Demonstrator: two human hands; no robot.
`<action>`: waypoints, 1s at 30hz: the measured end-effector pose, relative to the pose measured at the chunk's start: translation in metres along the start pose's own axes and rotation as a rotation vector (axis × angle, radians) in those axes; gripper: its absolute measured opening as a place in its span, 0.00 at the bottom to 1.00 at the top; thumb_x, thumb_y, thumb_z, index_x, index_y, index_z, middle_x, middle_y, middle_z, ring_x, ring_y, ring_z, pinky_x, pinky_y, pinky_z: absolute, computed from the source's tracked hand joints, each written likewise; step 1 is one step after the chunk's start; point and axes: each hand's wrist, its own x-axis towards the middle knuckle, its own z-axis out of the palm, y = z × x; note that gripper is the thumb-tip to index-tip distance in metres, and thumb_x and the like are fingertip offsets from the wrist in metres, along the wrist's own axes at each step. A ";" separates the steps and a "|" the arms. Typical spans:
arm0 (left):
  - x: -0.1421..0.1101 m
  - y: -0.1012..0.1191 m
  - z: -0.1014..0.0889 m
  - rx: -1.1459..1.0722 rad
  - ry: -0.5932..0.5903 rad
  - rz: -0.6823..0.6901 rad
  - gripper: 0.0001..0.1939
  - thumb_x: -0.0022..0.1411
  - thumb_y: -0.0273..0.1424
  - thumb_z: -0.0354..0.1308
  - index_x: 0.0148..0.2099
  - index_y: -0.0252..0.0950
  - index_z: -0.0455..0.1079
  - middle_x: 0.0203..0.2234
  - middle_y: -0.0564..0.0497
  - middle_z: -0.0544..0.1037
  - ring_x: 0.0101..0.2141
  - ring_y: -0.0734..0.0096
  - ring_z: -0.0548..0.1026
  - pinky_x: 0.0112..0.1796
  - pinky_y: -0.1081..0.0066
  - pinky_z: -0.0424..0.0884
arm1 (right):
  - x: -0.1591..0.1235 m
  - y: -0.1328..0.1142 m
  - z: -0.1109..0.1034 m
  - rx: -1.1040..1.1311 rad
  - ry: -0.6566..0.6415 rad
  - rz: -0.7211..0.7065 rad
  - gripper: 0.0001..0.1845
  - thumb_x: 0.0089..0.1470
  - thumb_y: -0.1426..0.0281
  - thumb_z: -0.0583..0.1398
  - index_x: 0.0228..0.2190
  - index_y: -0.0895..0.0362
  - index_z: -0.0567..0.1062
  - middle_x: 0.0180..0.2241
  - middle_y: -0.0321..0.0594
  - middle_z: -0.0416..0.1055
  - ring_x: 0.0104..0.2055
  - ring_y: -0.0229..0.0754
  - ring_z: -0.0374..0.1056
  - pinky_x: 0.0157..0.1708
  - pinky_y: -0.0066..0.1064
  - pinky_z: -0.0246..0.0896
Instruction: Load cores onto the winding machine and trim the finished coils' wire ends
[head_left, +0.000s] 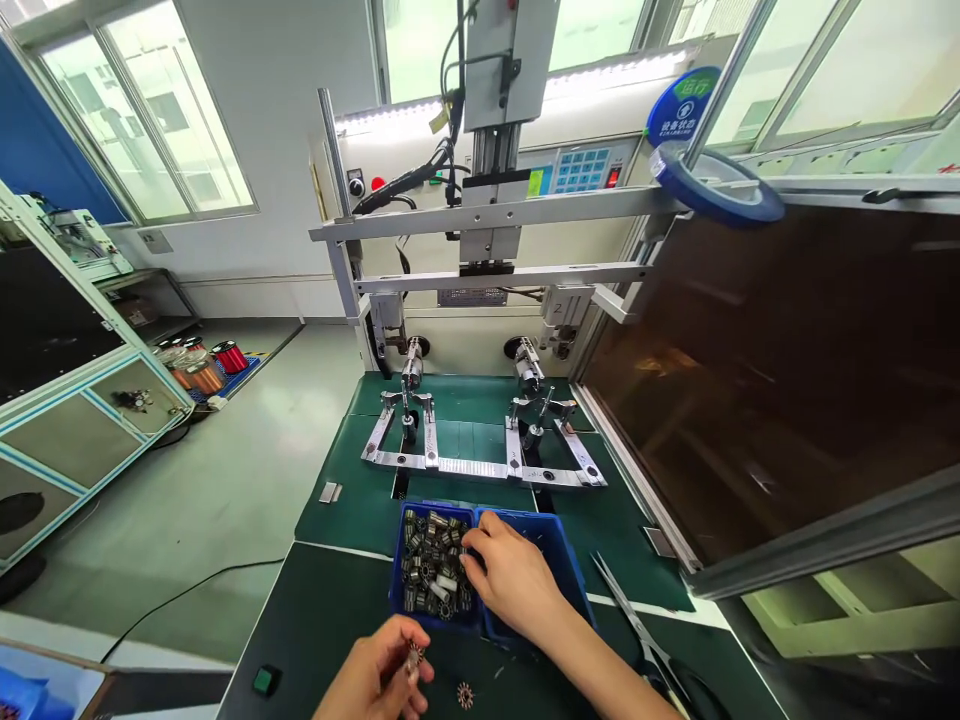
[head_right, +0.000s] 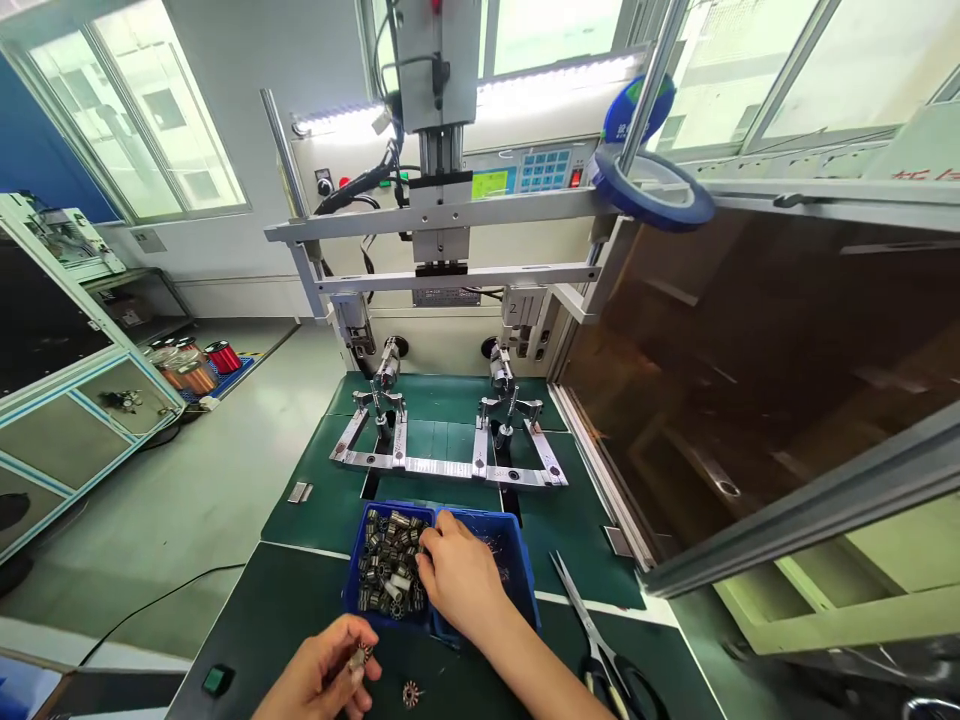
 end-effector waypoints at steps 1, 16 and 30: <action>0.003 -0.005 0.002 0.113 0.019 0.005 0.22 0.61 0.49 0.57 0.47 0.38 0.63 0.34 0.47 0.74 0.27 0.72 0.73 0.29 0.74 0.67 | 0.002 -0.001 0.001 0.009 0.013 0.000 0.14 0.60 0.70 0.51 0.39 0.59 0.75 0.42 0.49 0.67 0.43 0.52 0.69 0.40 0.42 0.67; 0.008 0.065 -0.021 0.924 0.347 0.160 0.17 0.66 0.44 0.48 0.45 0.41 0.74 0.38 0.44 0.74 0.38 0.59 0.73 0.40 0.65 0.69 | -0.036 -0.010 -0.024 0.336 0.225 -0.278 0.15 0.59 0.72 0.54 0.48 0.55 0.67 0.43 0.45 0.69 0.44 0.45 0.68 0.44 0.39 0.66; 0.069 0.076 -0.018 1.073 0.446 0.195 0.13 0.64 0.35 0.51 0.44 0.37 0.74 0.39 0.47 0.69 0.40 0.62 0.72 0.41 0.63 0.67 | -0.050 -0.009 -0.046 0.489 0.198 -0.211 0.17 0.59 0.71 0.51 0.47 0.51 0.72 0.39 0.38 0.73 0.39 0.40 0.69 0.41 0.34 0.63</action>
